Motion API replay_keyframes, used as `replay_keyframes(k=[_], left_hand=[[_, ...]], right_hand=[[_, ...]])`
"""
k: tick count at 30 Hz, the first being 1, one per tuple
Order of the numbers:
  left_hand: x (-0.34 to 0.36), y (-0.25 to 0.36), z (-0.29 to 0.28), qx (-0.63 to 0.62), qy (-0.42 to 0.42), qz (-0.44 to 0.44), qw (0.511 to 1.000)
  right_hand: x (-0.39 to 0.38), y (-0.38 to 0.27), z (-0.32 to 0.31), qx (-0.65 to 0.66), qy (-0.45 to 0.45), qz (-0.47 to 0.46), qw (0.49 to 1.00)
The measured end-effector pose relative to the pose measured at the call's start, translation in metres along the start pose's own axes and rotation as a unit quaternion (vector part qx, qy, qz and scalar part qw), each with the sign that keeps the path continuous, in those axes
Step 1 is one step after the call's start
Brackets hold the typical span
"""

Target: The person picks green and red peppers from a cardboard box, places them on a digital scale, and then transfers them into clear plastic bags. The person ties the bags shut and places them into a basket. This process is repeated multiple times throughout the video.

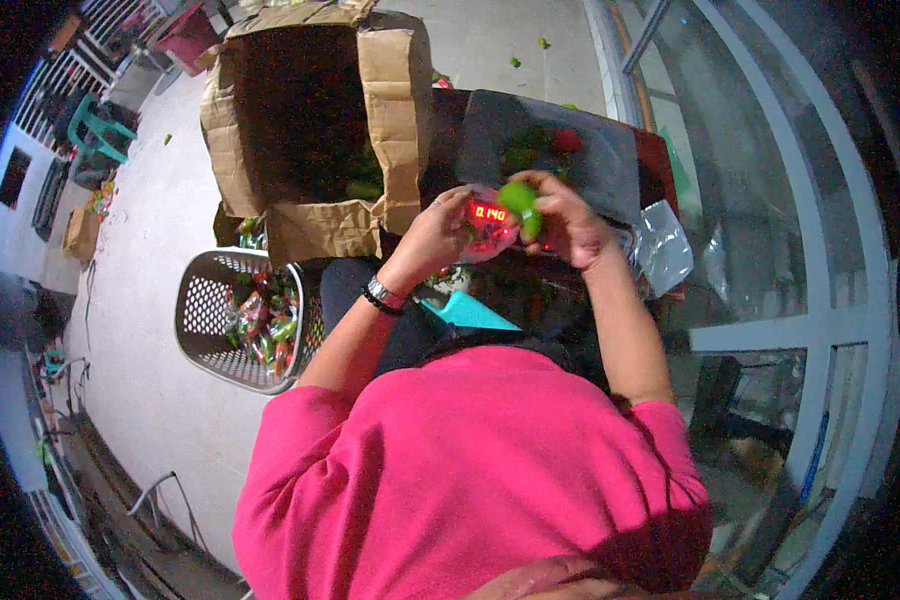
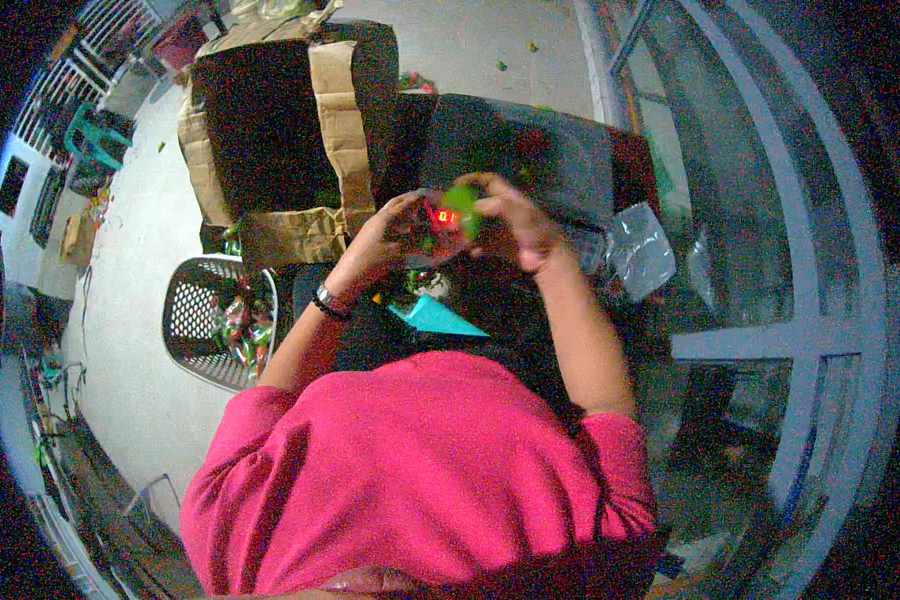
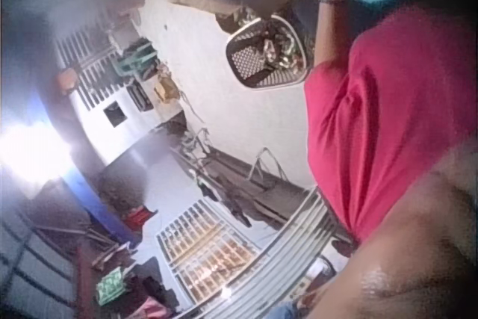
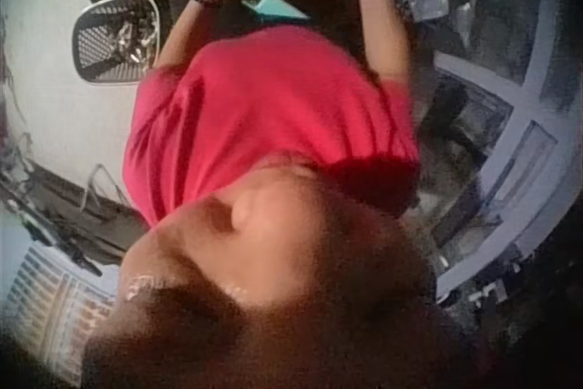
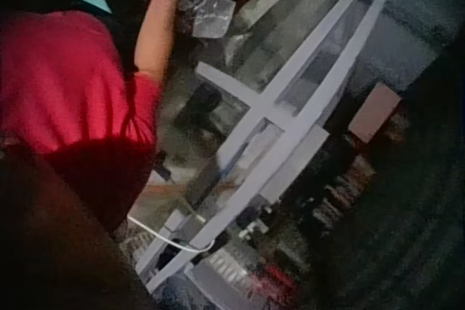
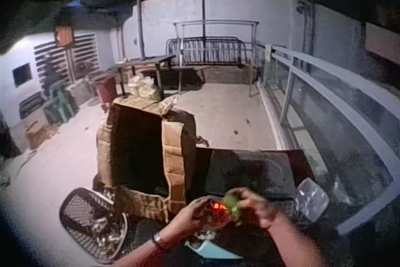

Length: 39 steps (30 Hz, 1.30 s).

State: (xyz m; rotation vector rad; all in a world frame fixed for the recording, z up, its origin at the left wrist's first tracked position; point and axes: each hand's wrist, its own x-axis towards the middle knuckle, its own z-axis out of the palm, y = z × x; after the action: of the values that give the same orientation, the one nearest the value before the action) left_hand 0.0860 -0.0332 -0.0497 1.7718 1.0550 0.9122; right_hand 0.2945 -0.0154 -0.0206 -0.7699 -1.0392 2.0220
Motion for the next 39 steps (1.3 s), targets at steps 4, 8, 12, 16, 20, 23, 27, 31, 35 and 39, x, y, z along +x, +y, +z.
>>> replay_keyframes(k=[4,8,12,16,20,23,27,31,35,39], left_hand=[[-0.003,-0.001,0.008,0.102,0.021,0.063,0.993],[-0.012,-0.023,0.025,-0.11,0.009,-0.08,0.991],[-0.014,0.0,0.02,0.133,0.054,0.064,0.988],[-0.013,0.002,0.007,-0.076,0.022,-0.086,0.993],[-0.003,0.013,0.001,-0.164,-0.017,-0.126,0.978],[0.003,0.014,-0.001,-0.09,0.0,-0.046,0.995],[0.006,0.019,-0.009,-0.163,-0.021,-0.089,0.982],[0.01,0.006,-0.009,-0.184,-0.026,-0.1,0.978],[0.01,0.024,0.001,-0.209,-0.032,-0.086,0.973],[0.004,0.009,0.003,-0.129,-0.007,-0.051,0.99]], right_hand=[[0.013,0.037,0.035,0.107,0.046,0.072,0.991],[0.046,0.09,0.004,0.141,0.1,-0.003,0.985],[0.026,0.082,0.025,0.149,0.092,0.017,0.985],[-0.003,0.032,-0.002,-0.26,0.055,-0.012,0.964],[0.034,-0.005,-0.092,-0.685,0.363,-0.128,0.618],[0.057,0.006,-0.148,-0.759,0.383,-0.039,0.525],[0.059,-0.001,-0.147,-0.703,0.313,-0.003,0.639],[0.017,-0.013,-0.03,-0.098,0.081,-0.162,0.979],[0.019,0.03,0.011,-0.472,0.081,-0.211,0.852],[0.045,0.063,0.017,-0.572,0.196,-0.17,0.778]])
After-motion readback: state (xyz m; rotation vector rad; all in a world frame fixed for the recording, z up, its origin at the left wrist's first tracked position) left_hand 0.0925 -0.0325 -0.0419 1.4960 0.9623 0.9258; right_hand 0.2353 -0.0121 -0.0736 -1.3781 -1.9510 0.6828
